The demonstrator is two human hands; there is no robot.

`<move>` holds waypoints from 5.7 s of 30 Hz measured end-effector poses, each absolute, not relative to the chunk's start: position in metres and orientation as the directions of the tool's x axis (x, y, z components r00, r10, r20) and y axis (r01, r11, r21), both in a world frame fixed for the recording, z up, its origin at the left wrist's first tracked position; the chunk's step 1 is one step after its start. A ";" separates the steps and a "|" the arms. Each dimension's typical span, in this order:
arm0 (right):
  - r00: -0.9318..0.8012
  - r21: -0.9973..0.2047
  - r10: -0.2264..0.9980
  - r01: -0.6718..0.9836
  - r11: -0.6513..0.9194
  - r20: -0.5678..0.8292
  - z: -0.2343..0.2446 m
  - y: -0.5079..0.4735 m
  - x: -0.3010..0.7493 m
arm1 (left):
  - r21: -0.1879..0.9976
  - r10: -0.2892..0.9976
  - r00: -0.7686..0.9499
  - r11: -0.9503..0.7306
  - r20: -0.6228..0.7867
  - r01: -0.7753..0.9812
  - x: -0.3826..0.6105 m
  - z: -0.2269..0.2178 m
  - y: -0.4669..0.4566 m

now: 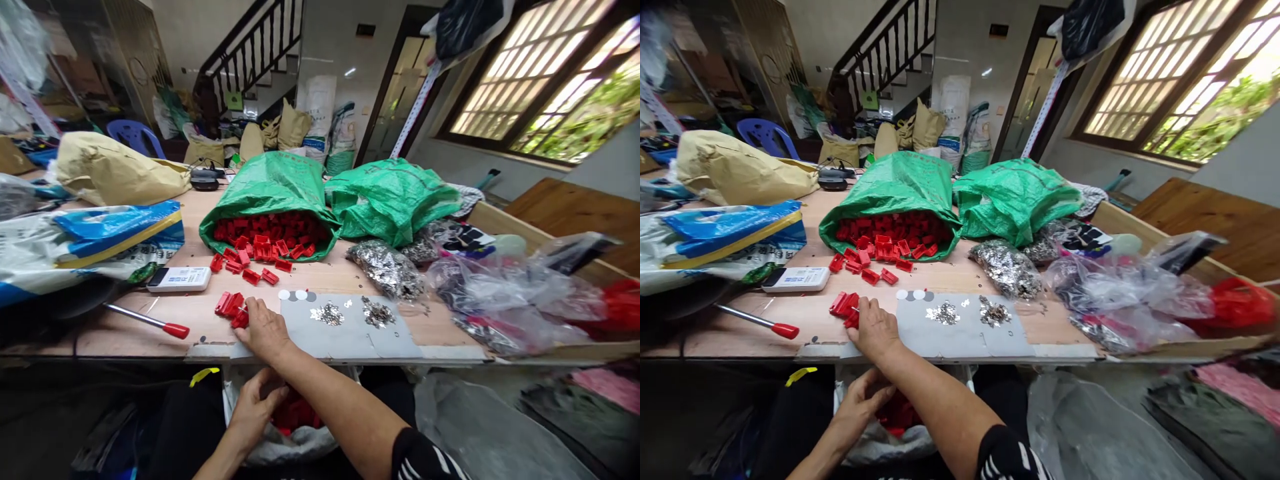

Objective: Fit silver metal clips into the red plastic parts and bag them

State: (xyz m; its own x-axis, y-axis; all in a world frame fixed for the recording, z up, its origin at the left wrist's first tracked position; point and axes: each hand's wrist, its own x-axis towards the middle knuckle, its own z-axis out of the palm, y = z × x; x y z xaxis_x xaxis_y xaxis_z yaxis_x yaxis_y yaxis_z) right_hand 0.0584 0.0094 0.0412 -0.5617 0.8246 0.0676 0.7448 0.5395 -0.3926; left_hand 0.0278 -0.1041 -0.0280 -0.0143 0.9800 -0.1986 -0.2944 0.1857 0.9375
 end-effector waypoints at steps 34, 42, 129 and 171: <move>-0.147 -0.097 0.989 0.984 0.149 0.031 0.048 0.069 0.251 | 0.953 0.972 -0.188 0.085 -0.144 -0.291 0.036 0.037 -0.084; -0.138 -0.164 0.986 0.975 0.151 0.088 0.057 0.064 0.259 | 0.946 0.979 -0.182 0.034 -0.097 -0.321 0.039 0.044 -0.084; -0.430 -0.989 0.902 0.141 0.034 -0.031 0.038 -0.030 0.223 | 0.981 0.970 -0.175 -0.146 0.167 0.125 0.059 0.050 -0.087; -0.329 -0.389 0.941 0.858 0.335 0.084 0.042 0.040 0.206 | 0.998 0.976 -0.218 -0.032 0.019 -0.055 0.042 0.018 -0.086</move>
